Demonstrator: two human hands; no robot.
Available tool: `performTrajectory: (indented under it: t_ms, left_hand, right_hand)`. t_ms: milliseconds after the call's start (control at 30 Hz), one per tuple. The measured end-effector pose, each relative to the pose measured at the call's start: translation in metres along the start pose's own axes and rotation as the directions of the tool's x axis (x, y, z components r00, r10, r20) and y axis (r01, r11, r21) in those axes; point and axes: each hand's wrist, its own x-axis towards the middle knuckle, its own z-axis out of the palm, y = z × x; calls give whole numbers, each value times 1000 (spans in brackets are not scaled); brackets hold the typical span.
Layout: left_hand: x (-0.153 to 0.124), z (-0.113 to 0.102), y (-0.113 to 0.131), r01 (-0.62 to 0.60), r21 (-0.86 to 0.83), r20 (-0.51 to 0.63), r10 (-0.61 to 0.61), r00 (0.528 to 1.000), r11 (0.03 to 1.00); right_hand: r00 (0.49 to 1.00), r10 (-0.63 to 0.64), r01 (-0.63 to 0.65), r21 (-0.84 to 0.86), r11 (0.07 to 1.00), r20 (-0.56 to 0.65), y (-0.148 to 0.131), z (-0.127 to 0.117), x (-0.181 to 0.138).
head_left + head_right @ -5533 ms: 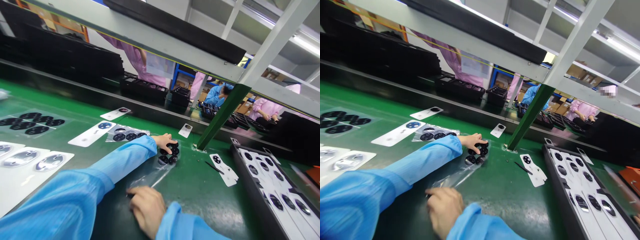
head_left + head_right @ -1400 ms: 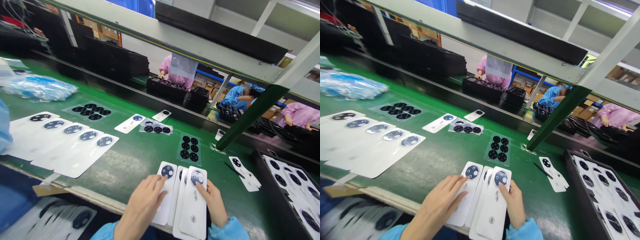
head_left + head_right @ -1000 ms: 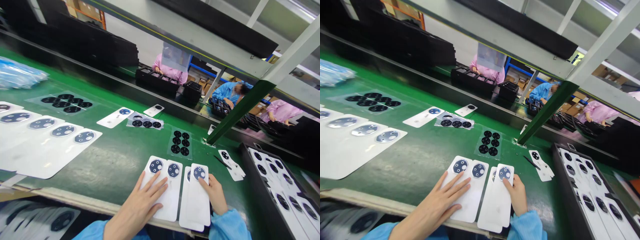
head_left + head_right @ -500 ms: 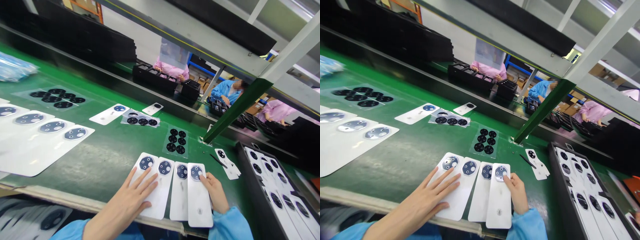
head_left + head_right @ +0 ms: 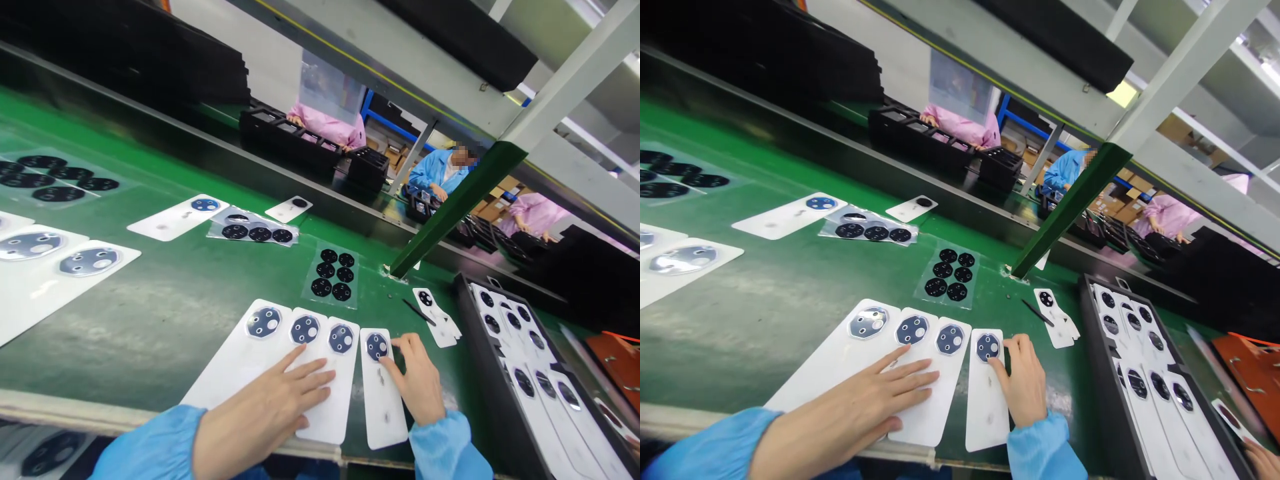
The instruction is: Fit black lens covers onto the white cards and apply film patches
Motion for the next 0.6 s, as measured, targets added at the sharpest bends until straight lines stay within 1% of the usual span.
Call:
performTrajectory:
  t_ms: [67, 100, 167, 267, 367, 467, 600]
  left_hand:
    - [7, -1, 1, 25, -24, -32, -26, 999, 999]
    - [12, 0, 1, 45, -27, -46, -46, 998, 999]
    - [26, 4, 0, 81, -11, -78, -82, 994, 997]
    - [44, 12, -9, 95, 72, -150, -84, 985, 993]
    - [52, 21, -19, 88, 161, -201, -55, 978, 983]
    - [52, 25, -23, 90, 186, -172, -58, 983, 978]
    - [50, 26, -21, 106, 214, -116, -83, 990, 971]
  right_hand:
    - [984, -176, 176, 33, 984, 12, 2, 0, 6]
    - [971, -240, 239, 57, 969, 17, 4, 1, 10]
    - [949, -316, 312, 92, 946, 24, 7, 4, 17]
    - [935, -353, 347, 111, 931, 37, 14, 9, 23]
    - [927, -372, 365, 123, 923, 39, 18, 14, 23]
    - [926, -375, 368, 130, 921, 34, 19, 16, 22]
    - [933, -358, 355, 90, 930, 20, 16, 19, 21]
